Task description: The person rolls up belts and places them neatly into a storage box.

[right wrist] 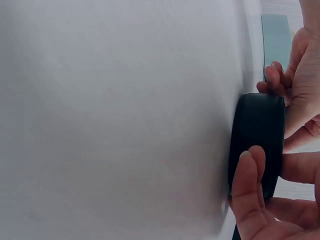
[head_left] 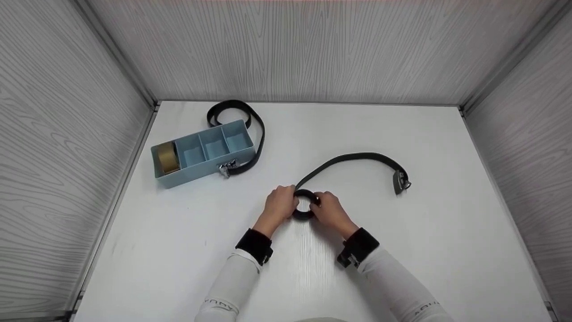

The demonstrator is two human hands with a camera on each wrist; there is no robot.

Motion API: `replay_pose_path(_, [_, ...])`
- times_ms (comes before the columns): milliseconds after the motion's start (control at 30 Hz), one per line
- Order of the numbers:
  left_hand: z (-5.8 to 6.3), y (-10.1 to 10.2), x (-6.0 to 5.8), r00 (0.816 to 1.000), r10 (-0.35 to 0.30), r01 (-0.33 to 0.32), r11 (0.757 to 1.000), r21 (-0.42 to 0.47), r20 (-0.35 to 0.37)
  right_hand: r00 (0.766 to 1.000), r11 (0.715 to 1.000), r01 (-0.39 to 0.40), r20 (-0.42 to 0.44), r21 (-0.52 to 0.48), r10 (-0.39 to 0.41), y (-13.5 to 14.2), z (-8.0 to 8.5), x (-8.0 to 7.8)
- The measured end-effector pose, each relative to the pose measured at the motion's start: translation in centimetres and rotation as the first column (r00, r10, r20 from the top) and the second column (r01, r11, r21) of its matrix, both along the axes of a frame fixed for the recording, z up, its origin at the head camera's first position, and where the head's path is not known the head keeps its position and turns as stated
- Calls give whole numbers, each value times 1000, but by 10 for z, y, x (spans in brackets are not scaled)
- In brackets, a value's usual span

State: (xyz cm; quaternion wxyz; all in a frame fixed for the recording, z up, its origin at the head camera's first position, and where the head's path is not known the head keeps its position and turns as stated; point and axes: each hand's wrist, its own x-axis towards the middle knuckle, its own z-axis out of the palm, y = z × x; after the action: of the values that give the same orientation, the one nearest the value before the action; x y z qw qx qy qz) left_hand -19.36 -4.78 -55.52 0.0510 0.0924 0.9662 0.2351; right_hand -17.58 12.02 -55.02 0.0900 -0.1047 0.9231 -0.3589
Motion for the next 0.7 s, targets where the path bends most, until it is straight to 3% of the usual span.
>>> replay_pose_path(367, [14, 7, -3, 994, -79, 66, 983, -171, -73, 992, 990, -126, -25, 62, 127, -3, 5, -4])
replay_pose_path(533, [11, 9, -2, 992, -70, 50, 982, -180, -107, 998, 997, -66, -2, 34, 66, 0, 6, -4])
replay_pose_path(700, [9, 10, -1, 993, -65, 48, 984, -173, -95, 999, 1000, -6, 42, 22, 5, 3, 6, 0])
